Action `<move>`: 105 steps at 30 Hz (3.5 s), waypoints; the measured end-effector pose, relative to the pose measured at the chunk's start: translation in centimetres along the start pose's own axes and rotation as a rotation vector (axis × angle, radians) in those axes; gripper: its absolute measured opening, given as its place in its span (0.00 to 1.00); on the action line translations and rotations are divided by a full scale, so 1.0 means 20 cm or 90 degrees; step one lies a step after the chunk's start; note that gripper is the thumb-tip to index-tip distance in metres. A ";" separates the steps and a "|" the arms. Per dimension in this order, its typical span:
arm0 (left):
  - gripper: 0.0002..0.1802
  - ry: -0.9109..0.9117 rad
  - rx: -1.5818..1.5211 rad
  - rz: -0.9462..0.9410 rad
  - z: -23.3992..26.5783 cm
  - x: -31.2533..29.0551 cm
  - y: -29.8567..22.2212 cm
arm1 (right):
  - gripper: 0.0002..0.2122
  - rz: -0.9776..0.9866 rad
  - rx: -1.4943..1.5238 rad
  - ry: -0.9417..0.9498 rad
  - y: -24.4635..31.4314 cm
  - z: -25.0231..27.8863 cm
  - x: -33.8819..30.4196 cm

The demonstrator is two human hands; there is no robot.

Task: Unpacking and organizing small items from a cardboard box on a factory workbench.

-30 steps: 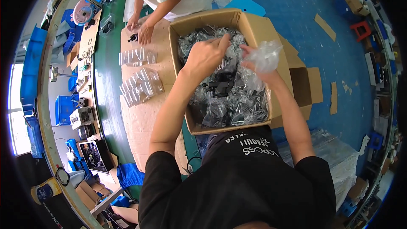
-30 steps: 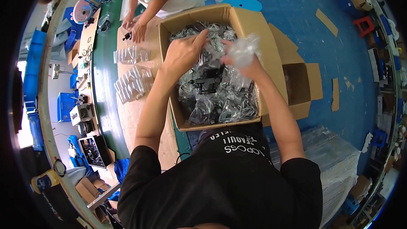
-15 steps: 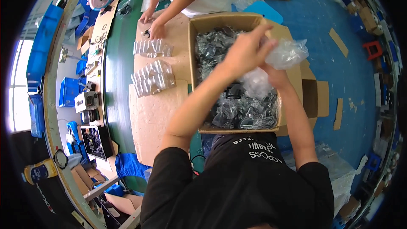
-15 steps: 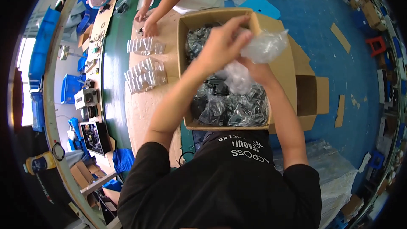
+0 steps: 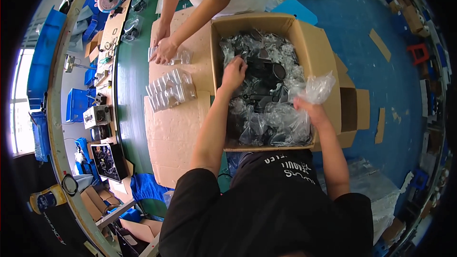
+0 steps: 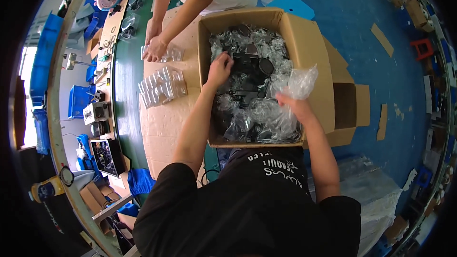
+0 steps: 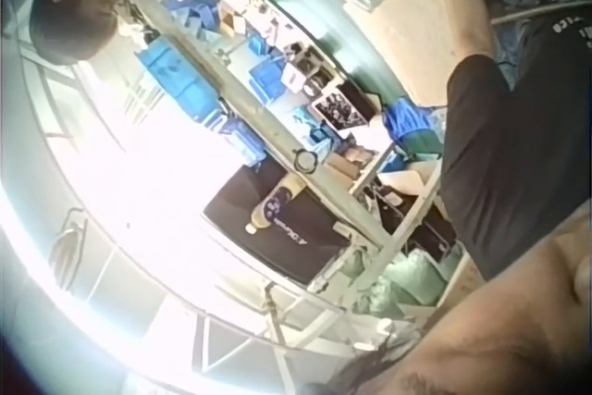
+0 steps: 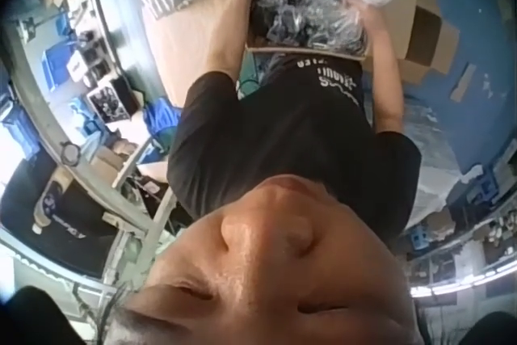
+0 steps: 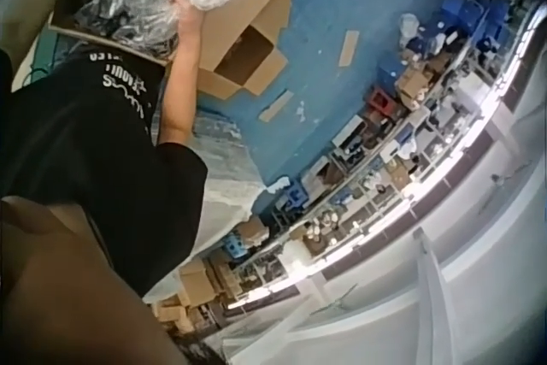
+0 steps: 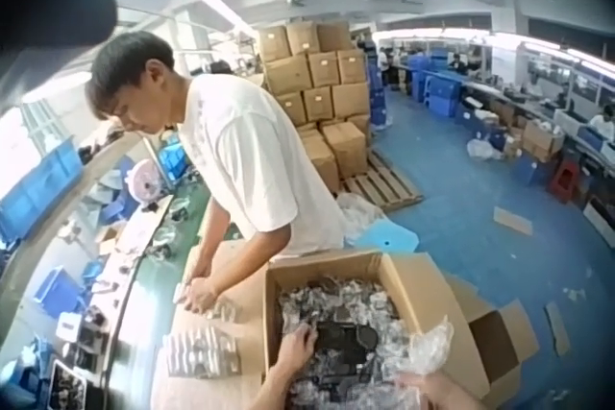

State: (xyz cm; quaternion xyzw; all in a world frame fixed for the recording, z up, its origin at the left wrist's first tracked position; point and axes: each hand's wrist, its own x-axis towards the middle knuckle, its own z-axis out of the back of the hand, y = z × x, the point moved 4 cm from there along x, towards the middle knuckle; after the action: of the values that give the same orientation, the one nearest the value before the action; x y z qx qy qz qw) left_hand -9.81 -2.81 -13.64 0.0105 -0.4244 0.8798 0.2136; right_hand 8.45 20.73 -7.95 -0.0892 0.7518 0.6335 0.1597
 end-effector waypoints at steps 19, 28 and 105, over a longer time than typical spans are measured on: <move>0.09 -0.135 -0.388 0.210 0.19 -0.24 -0.47 | 0.18 0.401 -0.325 0.143 0.46 -0.46 0.10; 0.16 0.075 -0.542 0.367 0.14 -0.22 -0.35 | 0.16 0.333 -0.404 -0.006 0.57 -0.36 0.24; 0.08 -0.074 -0.010 0.309 0.16 -0.80 -0.44 | 0.22 -0.495 0.904 -0.638 -1.27 1.60 -0.31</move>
State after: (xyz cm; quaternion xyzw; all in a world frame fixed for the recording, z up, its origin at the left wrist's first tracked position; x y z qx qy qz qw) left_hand 7.63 -6.33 -8.35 -0.0425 -0.4331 0.8999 -0.0285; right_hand 26.81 47.12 -34.01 0.0670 0.7228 -0.1042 0.6799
